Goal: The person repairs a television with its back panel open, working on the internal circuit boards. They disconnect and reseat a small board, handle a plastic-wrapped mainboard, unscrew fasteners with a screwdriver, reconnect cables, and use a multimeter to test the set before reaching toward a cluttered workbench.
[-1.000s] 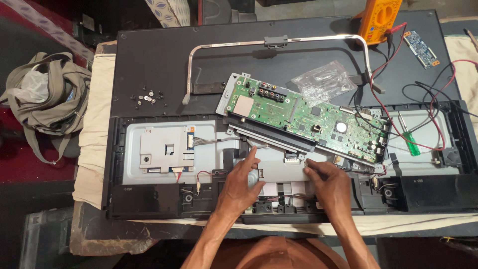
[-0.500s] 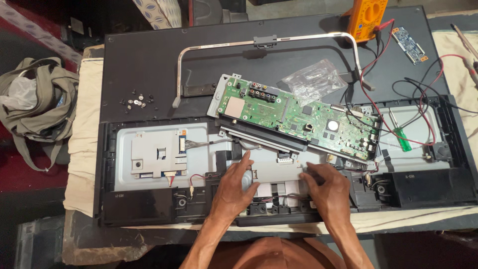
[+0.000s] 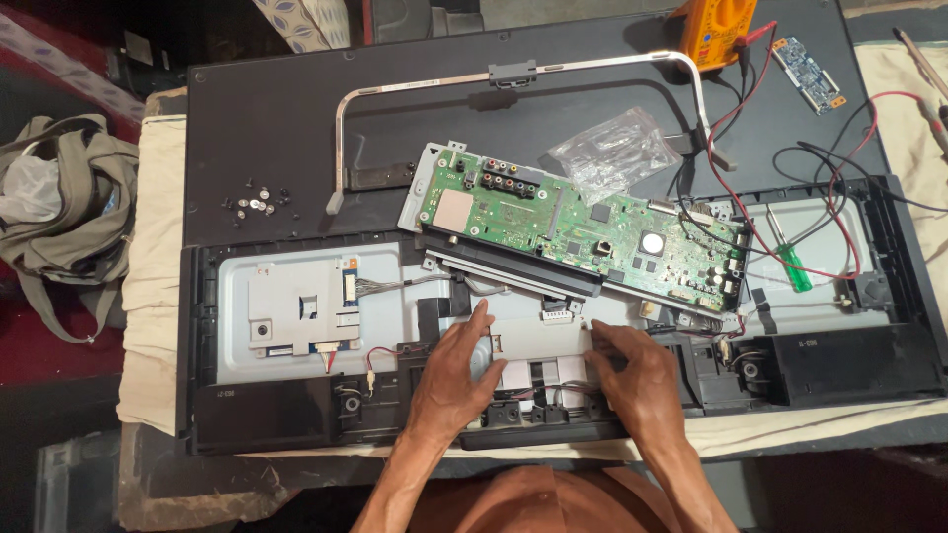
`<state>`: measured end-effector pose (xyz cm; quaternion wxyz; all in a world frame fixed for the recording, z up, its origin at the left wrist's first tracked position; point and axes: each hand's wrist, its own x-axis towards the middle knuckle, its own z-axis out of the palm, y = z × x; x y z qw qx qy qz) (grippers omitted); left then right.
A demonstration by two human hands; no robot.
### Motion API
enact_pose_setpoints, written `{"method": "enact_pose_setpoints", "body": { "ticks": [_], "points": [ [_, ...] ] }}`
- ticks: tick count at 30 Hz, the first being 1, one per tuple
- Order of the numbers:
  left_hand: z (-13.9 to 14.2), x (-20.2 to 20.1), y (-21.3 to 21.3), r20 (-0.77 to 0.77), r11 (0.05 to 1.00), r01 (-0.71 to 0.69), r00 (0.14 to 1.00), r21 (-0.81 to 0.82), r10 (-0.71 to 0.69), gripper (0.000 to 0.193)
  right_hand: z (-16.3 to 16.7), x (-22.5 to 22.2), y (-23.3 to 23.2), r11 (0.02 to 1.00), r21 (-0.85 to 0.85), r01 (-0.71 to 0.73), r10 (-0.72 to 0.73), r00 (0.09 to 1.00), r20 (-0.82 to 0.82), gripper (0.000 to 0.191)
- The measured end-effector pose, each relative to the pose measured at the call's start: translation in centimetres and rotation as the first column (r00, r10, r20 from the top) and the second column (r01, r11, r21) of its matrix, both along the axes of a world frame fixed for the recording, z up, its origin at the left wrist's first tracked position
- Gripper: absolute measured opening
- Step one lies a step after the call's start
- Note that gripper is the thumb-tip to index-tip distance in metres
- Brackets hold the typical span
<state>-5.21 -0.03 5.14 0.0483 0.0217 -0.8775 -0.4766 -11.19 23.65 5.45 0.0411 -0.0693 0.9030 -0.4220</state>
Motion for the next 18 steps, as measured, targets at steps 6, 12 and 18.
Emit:
{"method": "enact_pose_setpoints", "body": {
  "ticks": [6, 12, 18],
  "points": [
    [0.25, 0.21, -0.06, 0.011, 1.0, 0.011, 1.0, 0.005, -0.011, 0.081, -0.52, 0.12, -0.02, 1.0, 0.005, 0.023, -0.023, 0.999, 0.03, 0.043],
    [0.36, 0.21, -0.07, 0.008, 1.0, 0.01, 1.0, 0.004, -0.01, 0.081, -0.56, 0.28, 0.02, 1.0, -0.001, 0.012, -0.012, 1.0, -0.023, 0.048],
    [0.25, 0.27, -0.11, 0.007, 1.0, 0.003, 1.0, 0.011, -0.003, 0.078, -0.65, 0.38, -0.17, 1.0, -0.004, 0.022, -0.022, 0.999, -0.037, 0.049]
  ]
}}
